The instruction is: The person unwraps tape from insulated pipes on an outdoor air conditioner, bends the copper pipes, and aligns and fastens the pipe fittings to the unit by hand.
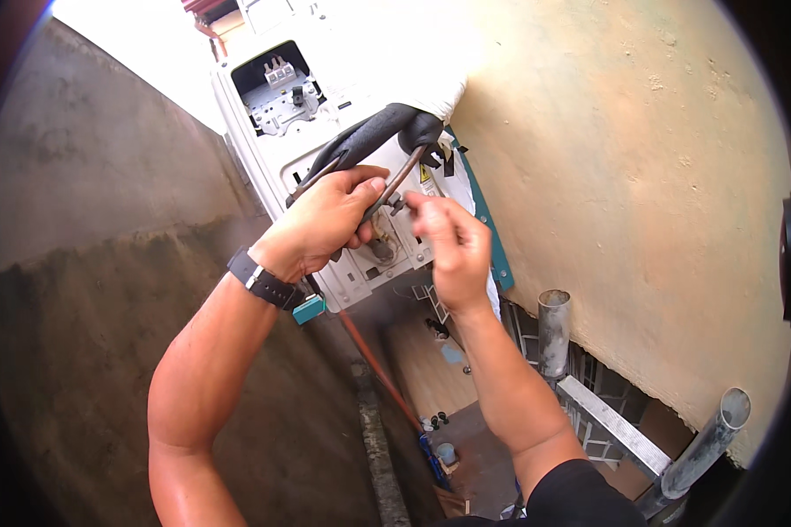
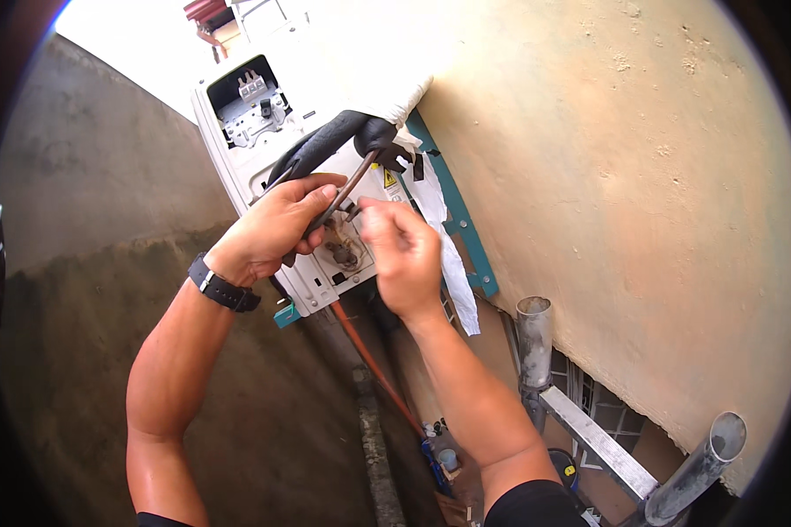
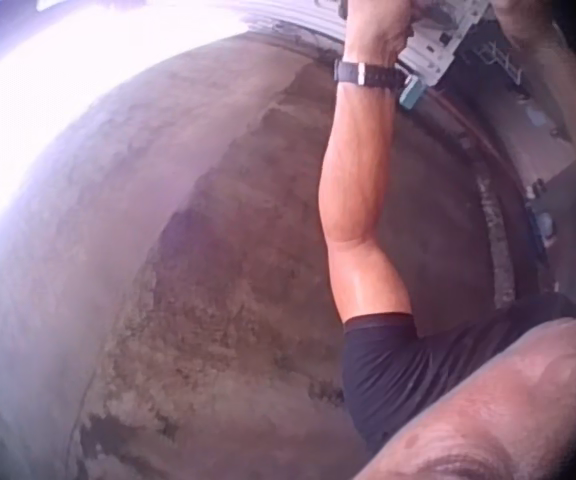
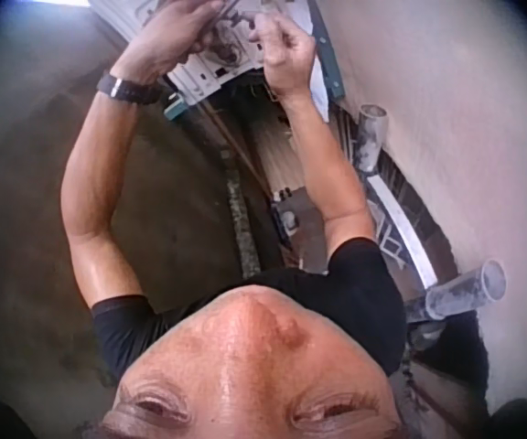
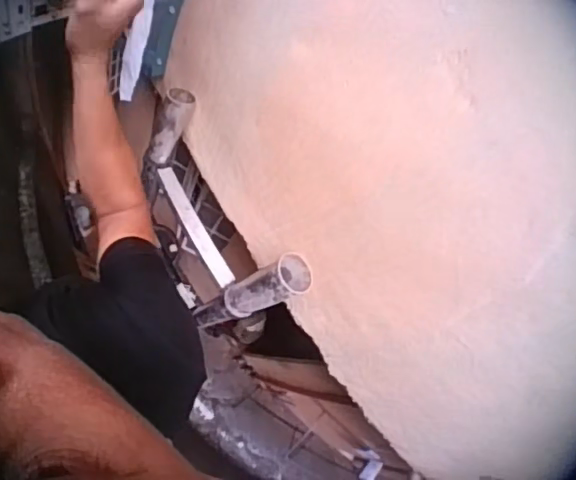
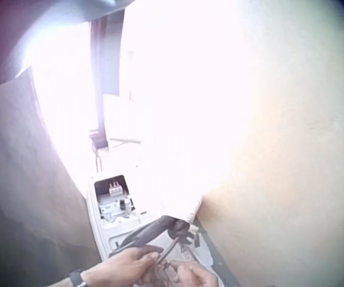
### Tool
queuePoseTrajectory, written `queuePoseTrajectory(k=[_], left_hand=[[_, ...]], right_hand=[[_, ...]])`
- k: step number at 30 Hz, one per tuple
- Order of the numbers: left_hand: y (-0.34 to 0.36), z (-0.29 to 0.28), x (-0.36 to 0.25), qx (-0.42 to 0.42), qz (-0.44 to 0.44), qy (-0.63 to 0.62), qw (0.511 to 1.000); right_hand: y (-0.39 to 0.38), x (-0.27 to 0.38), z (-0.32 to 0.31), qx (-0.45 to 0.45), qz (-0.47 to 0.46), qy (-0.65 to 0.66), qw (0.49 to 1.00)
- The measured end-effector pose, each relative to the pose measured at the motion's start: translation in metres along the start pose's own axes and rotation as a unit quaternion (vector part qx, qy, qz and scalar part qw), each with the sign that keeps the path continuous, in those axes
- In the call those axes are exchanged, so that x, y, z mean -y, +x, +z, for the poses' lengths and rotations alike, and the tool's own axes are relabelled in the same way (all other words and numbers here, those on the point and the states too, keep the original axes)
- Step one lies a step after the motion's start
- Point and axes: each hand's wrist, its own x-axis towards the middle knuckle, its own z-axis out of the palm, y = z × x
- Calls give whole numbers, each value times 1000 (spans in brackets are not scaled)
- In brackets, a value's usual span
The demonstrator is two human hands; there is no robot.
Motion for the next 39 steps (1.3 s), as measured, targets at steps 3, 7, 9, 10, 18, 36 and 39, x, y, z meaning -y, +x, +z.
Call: queuePoseTrajectory(k=[3,7,9,10,18,36,39], left_hand=[[2,0,0,16,6,12,1000],[6,-8,7,13,4,19,1000],[6,-7,6,12,9,25,1000],[3,-4,0,5,26,17,999],[-1,-4,2,-11,34,2,999],[-3,-6,12,-26,49,10,998],[2,-5,12,-17,64,-21,998]], right_hand=[[6,-11,-6,-44,83,92,991],[1,-1,-1,33,4,28,999],[14,-6,-8,10,-25,31,999],[20,-3,-11,-3,-40,29,999],[21,1,-6,-21,3,60,998],[2,-7,5,9,-80,11,997],[20,-18,5,-4,-30,69,997]])
